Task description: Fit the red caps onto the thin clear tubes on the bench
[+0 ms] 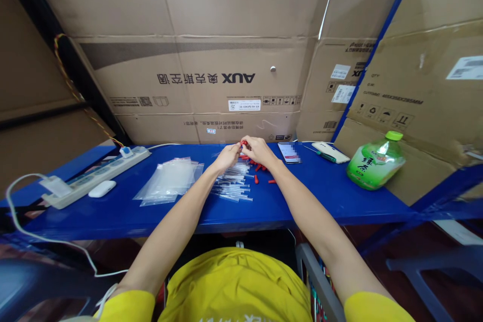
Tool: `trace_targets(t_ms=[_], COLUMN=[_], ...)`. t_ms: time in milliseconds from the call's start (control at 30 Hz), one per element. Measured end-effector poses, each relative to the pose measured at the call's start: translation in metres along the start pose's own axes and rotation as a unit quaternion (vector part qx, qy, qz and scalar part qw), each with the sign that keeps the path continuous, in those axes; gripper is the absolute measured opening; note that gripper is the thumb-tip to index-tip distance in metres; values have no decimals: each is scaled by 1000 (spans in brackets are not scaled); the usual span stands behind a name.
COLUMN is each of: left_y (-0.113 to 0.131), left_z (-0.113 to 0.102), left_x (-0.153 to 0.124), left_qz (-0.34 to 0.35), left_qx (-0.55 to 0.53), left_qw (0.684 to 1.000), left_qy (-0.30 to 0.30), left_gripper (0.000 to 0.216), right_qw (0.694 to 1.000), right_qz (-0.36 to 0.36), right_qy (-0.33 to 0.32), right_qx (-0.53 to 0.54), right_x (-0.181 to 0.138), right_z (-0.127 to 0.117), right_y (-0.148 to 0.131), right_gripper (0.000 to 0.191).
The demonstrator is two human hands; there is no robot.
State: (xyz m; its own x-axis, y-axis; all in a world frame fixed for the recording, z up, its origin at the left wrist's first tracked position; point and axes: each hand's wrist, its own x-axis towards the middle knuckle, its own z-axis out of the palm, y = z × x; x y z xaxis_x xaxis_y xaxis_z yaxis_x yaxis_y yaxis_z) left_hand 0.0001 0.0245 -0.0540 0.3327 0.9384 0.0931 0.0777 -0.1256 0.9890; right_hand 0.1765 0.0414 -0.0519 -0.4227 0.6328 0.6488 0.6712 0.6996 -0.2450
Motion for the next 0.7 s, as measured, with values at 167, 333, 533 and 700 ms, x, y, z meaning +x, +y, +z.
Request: trace_targets(t_ms=[167,333,533,700], left_y=[-7,-8,-8,-2], left_z=[-4,-2,-3,-5], left_x=[4,2,6,9], left_qz=[125,166,211,200], left_qx=[143,262,129,15], left_qw=[980,946,960,965], left_qy=[57,97,134,168], left_gripper=[38,18,24,34], right_qw=[997,990,984,958], right_qz=[26,79,127,143], right_qy=[7,26,39,-14], right_qx=[75,110,115,247], right_x=[-4,-6,-4,0], right_z=[-1,3,2,8], right_y=[6,8,0,-7], right_gripper=[32,63,28,44])
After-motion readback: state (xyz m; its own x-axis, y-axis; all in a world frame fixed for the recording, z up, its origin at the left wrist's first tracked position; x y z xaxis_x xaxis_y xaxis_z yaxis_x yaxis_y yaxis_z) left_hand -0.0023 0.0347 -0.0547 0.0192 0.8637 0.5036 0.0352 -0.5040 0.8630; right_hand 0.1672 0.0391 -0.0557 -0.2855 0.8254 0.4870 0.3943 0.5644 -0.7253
